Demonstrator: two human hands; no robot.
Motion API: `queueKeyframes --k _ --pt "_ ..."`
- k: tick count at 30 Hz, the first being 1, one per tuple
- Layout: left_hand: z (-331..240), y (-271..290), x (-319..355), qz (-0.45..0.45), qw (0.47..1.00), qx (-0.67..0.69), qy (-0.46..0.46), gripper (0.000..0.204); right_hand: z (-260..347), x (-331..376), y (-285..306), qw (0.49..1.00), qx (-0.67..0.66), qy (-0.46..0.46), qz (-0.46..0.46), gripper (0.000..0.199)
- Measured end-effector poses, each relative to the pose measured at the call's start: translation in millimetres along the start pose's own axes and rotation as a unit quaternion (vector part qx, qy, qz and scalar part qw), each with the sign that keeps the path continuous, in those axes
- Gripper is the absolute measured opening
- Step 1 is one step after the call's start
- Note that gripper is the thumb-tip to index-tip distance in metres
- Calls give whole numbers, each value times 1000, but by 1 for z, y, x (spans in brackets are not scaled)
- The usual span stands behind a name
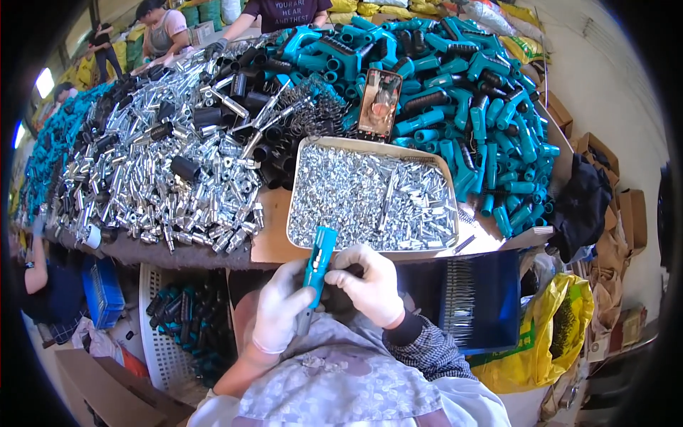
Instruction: Assembling plastic teal-colored handles with metal internal components and screws at a warehouse workbench.
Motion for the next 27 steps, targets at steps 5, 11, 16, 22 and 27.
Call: queueKeyframes --k 5,11,16,22,27 --pt "10 -3 -1 7 1000 9 8 52 -7 2 0 999 -21 -14 -20 21" --pt "17 -4 0 -39 994 -98 -37 53 -4 6 -5 999 -8 -28 -39 22" --pt "15 -3 5 16 1000 4 14 54 -11 8 4 990 -95 -89 -44 22" --pt "20 3 4 11 1000 -13 11 54 -9 11 -2 995 -47 -84 -30 19" --pt "6 4 7 -3 1000 1 24 55 3 4 -7 997 -28 -76 5 13"
Point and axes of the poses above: each hand's wrist, its own x-axis away from the middle knuckle, its own y-axis out of the back of the hand, z = x × y, the point moved 3 cm from there along -x, towards the middle knuckle, and after that the axes turned 14 degrees about -x, right-handed, at the moved point
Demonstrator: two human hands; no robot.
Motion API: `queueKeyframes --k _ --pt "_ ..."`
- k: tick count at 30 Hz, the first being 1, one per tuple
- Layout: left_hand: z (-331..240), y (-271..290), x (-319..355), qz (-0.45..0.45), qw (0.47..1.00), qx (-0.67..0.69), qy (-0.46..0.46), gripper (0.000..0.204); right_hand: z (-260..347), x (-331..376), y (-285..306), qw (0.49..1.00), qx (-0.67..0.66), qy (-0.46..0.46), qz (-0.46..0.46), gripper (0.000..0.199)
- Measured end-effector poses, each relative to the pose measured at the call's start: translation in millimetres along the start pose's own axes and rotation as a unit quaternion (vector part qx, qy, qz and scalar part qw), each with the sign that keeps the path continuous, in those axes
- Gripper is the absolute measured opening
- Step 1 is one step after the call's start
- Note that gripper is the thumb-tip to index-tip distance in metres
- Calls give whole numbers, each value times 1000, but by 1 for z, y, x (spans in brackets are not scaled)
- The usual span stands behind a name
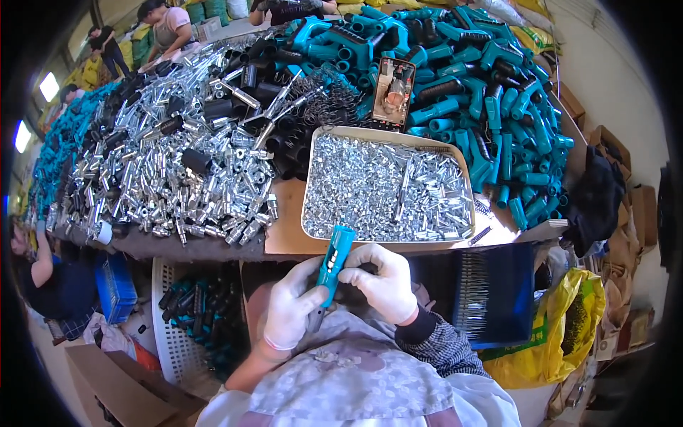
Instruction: Assembling plastic teal-colored handles with metal internal components and screws at a warehouse workbench.
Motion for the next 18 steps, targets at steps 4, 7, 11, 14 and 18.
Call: queueKeyframes --k 4,7,11,14,18 --pt "10 14 -4 35 998 44 -10 53 -2 -4 -4 986 86 132 60 13" --pt "13 17 -2 40 997 59 -1 53 0 -7 -8 952 164 240 100 15" --pt "10 17 0 24 998 49 -1 53 -3 -5 -11 986 91 111 79 18" --pt "12 20 2 25 998 63 -4 52 -14 -1 -13 997 -59 -10 41 19" --pt "11 22 5 12 999 31 -10 48 4 -1 -20 942 197 246 115 15"
Point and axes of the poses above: each hand's wrist, its own x-axis away from the middle knuckle, its own y-axis out of the back of the hand, z = x × y, the point moved 3 cm from there along -x, towards the middle knuckle, and after that the axes turned 14 degrees about -x, right-handed, at the moved point
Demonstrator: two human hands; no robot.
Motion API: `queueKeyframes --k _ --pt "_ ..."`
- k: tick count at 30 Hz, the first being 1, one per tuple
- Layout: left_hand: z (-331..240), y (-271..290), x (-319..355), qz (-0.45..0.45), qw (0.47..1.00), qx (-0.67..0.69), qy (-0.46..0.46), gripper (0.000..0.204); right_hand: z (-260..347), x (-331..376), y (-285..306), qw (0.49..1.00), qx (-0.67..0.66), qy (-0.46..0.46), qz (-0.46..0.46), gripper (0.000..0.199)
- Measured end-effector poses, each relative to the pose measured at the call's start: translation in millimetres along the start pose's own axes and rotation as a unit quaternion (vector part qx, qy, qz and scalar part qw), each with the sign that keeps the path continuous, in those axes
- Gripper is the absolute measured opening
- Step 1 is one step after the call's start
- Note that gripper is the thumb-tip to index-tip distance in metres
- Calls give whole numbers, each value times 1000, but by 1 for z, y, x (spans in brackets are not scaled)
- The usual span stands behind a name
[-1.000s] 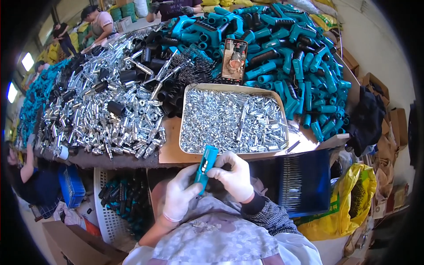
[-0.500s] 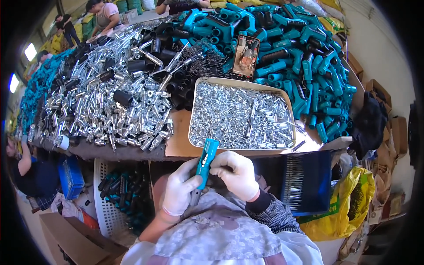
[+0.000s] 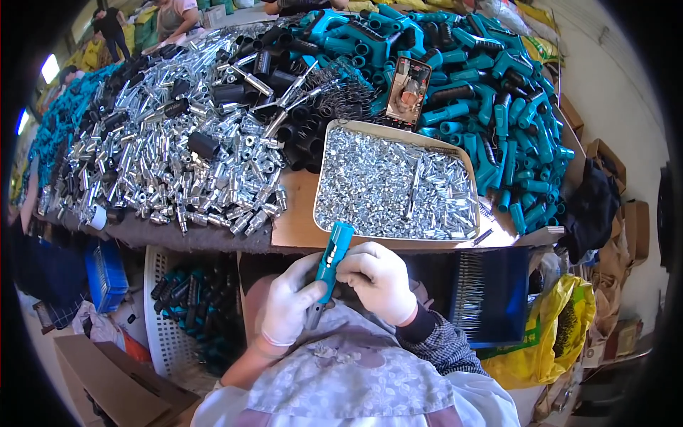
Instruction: Assembling plastic teal-colored handles with metal internal components and screws at a warehouse workbench.
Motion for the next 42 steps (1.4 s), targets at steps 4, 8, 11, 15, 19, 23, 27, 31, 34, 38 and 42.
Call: queueKeyframes --k 4,8,11,15,19,23,27,31,34,38,42 --pt "1 1 2 -11 1000 8 0 47 -1 -3 -5 999 21 -32 23 14" --pt "1 7 6 -14 1000 10 1 48 -10 1 -9 955 -184 -231 -32 9" --pt "-2 9 8 3 1000 31 -5 48 -23 6 -11 879 -351 -322 -33 15" --pt "0 14 12 11 999 40 10 47 -26 2 -21 843 -395 -364 -16 27" --pt "7 18 17 -8 1000 3 -8 47 -18 -13 -35 864 -367 -340 52 41" --pt "7 33 17 -26 998 30 -43 51 -4 -63 -34 952 -42 -213 216 40" --pt "6 59 26 -78 975 206 -42 70 6 -159 -56 929 67 -23 363 36" --pt "3 74 39 -118 968 216 -52 71 -6 -246 -116 960 208 43 183 32" --pt "3 77 44 -136 966 211 -54 69 -21 -276 -163 939 295 63 163 55" --pt "5 79 49 -108 970 210 -60 65 -39 -288 -176 946 298 29 121 50" --pt "3 86 58 -138 972 185 -39 70 8 -252 -120 994 41 -30 95 52"
Point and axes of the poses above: each hand's wrist, its own x-axis away from the middle knuckle, its own y-axis out of the back of the hand, z = x × y, the point moved 3 cm from there along -x, towards the middle knuckle, and after that the axes turned 14 degrees about -x, right-handed, at the moved point
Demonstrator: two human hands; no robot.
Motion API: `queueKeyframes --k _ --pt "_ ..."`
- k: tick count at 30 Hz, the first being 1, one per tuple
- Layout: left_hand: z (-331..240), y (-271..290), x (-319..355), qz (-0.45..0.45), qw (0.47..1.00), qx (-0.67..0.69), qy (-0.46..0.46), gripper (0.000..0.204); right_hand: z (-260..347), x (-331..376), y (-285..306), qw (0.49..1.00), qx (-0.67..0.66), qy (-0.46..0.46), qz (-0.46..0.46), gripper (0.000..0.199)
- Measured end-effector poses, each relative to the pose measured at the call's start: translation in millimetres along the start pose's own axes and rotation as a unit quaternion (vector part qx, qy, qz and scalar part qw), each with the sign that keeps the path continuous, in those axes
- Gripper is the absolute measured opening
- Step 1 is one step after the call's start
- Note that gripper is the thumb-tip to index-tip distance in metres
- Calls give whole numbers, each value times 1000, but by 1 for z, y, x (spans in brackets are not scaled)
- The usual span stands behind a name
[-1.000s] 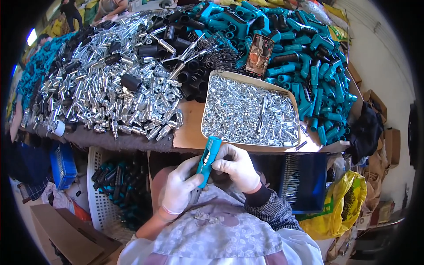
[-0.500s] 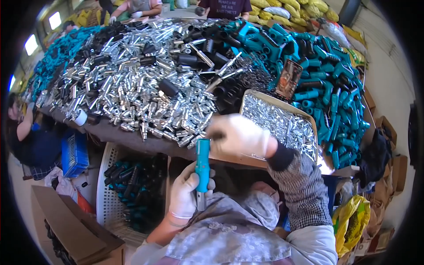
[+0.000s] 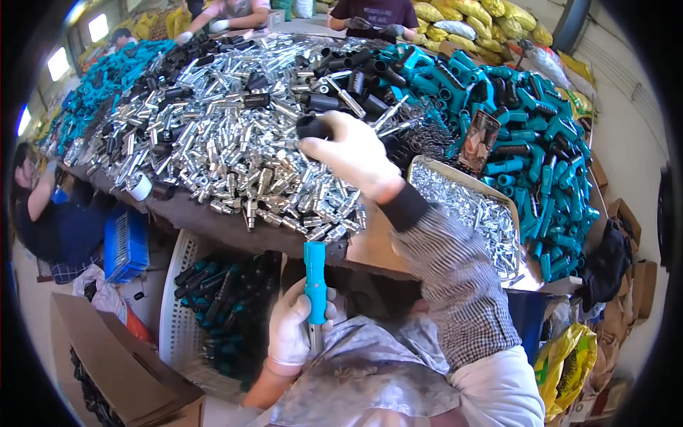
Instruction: Assembling plastic teal-colored handles with metal internal components and screws at a warehouse workbench.
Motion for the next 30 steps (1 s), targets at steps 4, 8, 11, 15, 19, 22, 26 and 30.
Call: queueKeyframes --k 4,8,11,15,19,22,26,30 --pt "5 -5 -8 63 997 -24 35 69 -10 115 42 900 -421 -114 -17 43" --pt "13 -29 -16 153 981 -94 70 67 -39 208 47 768 -608 -167 -109 67" --pt "15 -55 -16 193 965 -150 90 62 -44 242 55 741 -637 -159 -140 78" --pt "37 -64 -20 241 937 -233 95 69 -38 267 61 706 -669 -167 -161 90" --pt "49 -77 -16 263 931 -222 122 68 -44 275 64 720 -650 -165 -179 88" --pt "55 -85 -10 211 945 -146 203 68 -53 287 56 746 -634 -159 -128 76" --pt "64 -94 -13 221 944 -93 226 67 -52 299 61 792 -578 -164 -108 72" --pt "47 -131 -20 287 933 -192 105 71 -44 310 89 948 -274 -134 -90 44"
Point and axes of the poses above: each hand's wrist, its own x-axis away from the middle knuckle, its own y-axis out of the back of the hand, z = x × y, the point moved 3 cm from there along -x, towards the middle knuckle, and after that the axes turned 14 degrees about -x, right-handed, at the moved point
